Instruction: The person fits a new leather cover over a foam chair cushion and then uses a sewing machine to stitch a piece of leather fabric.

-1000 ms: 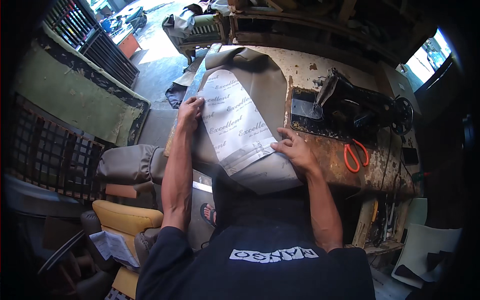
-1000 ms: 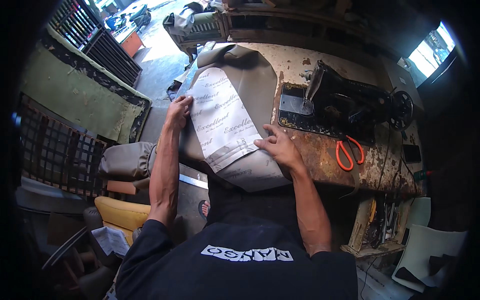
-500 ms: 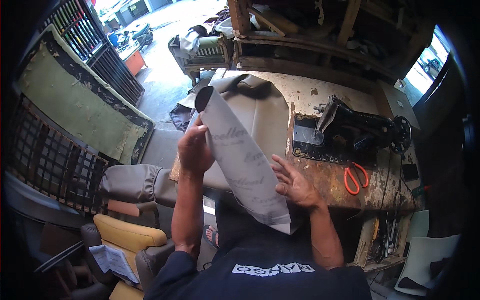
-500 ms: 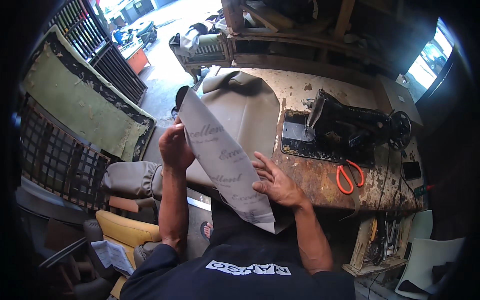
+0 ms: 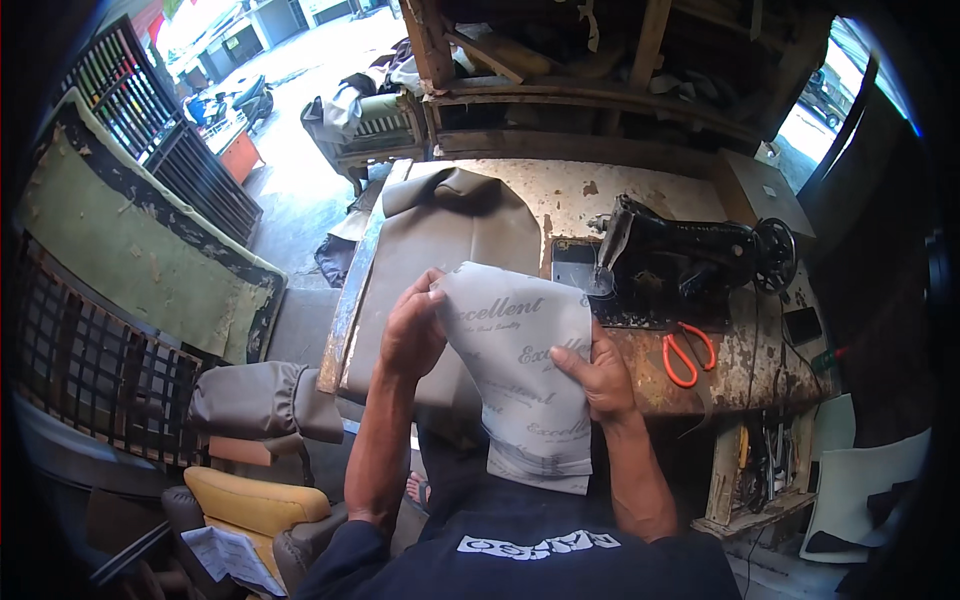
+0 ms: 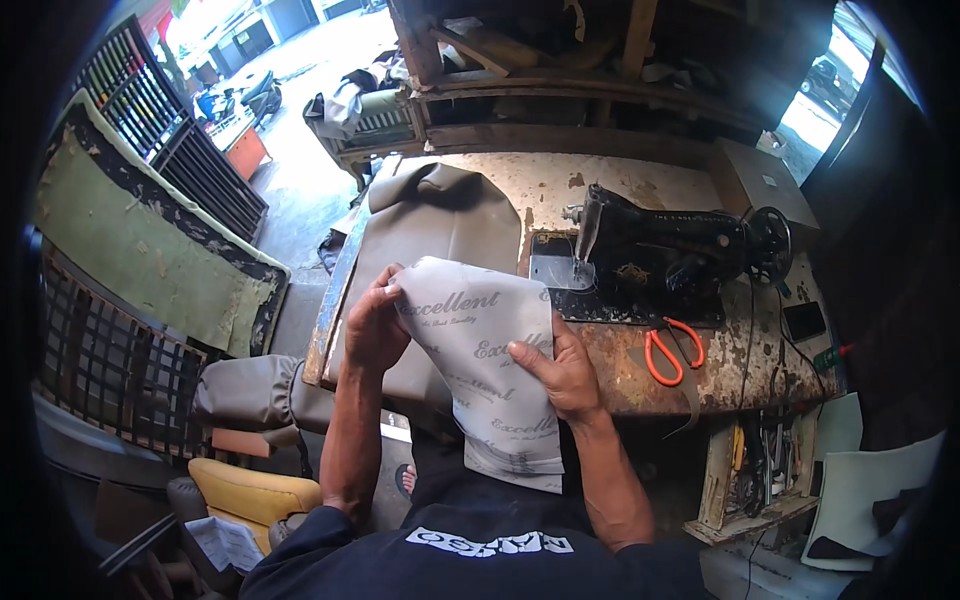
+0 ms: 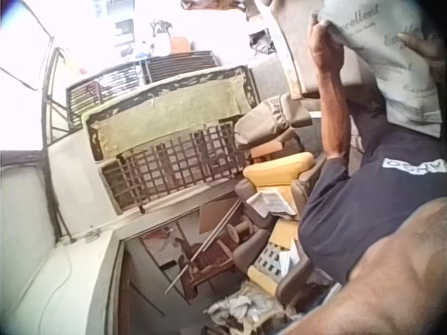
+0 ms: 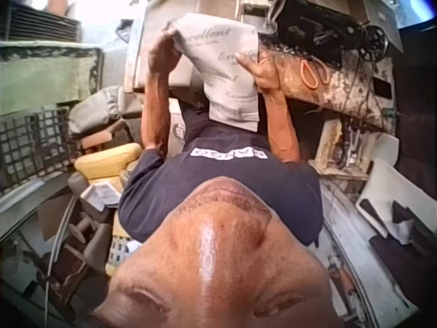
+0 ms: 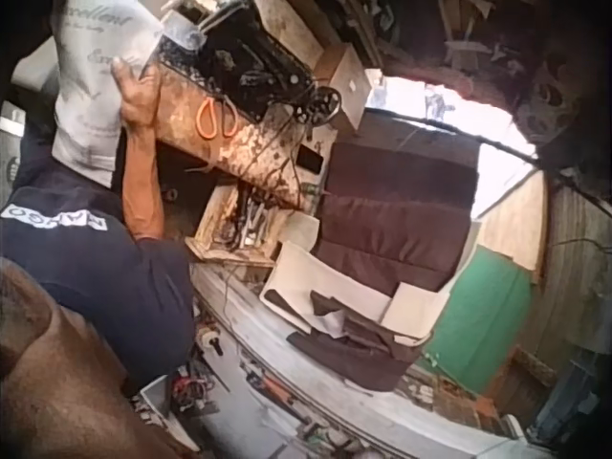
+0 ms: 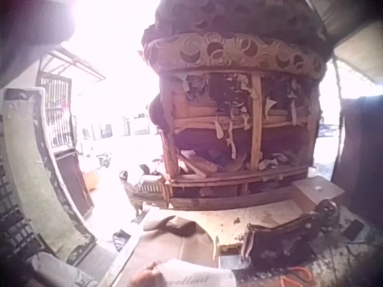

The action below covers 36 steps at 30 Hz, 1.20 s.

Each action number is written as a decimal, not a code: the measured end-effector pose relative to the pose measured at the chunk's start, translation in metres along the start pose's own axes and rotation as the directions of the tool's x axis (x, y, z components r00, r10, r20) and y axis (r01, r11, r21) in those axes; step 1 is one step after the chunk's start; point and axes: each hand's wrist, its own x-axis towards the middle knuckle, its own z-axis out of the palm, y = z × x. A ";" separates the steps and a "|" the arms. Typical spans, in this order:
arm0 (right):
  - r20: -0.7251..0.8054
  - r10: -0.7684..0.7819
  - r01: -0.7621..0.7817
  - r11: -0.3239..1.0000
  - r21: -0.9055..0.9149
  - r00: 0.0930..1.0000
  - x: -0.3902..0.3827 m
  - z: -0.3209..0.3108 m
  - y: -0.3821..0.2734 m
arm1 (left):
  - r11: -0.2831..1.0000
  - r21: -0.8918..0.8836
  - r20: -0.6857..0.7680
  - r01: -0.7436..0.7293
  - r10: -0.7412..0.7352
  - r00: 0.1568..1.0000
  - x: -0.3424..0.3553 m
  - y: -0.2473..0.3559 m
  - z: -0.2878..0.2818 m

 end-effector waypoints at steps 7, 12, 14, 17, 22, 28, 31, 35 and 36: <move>0.024 -0.028 0.028 1.000 0.005 0.999 0.000 -0.006 -0.002 | 0.954 0.301 -0.132 0.003 0.039 0.991 0.001 -0.002 0.035; 0.018 -0.041 0.041 0.999 -0.003 0.999 -0.004 -0.015 -0.003 | 0.959 0.283 -0.151 0.003 0.042 0.988 0.001 -0.013 0.042; 0.032 -0.046 0.047 0.999 -0.027 0.998 -0.006 -0.016 -0.010 | 0.957 0.291 -0.154 0.005 0.041 0.987 0.001 -0.014 0.046; 0.141 0.005 0.011 0.994 -0.113 0.990 -0.012 -0.011 -0.018 | 0.936 0.339 -0.252 -0.099 0.191 0.949 0.001 -0.007 0.039; 0.363 0.466 -0.337 0.868 -0.366 0.807 -0.021 -0.014 -0.003 | 0.843 0.334 -0.253 -0.422 0.512 0.821 -0.006 0.048 0.022; 0.322 0.292 -0.012 0.757 -0.653 0.901 0.026 -0.018 -0.039 | 0.762 0.268 -0.424 -0.590 0.643 0.638 -0.105 0.091 -0.011; 0.467 0.167 0.313 0.546 -0.777 0.868 0.082 0.012 -0.085 | 0.513 0.788 -0.274 -0.341 0.788 0.551 -0.183 0.084 -0.029; 0.585 0.286 0.483 0.354 -0.801 0.759 0.150 0.076 -0.113 | 0.651 0.589 -0.434 -0.479 0.754 0.493 -0.268 0.066 -0.039; 0.547 0.245 0.483 0.276 -0.831 0.800 0.165 0.083 -0.104 | 0.719 0.292 -0.464 -0.631 0.684 0.564 -0.277 0.059 -0.041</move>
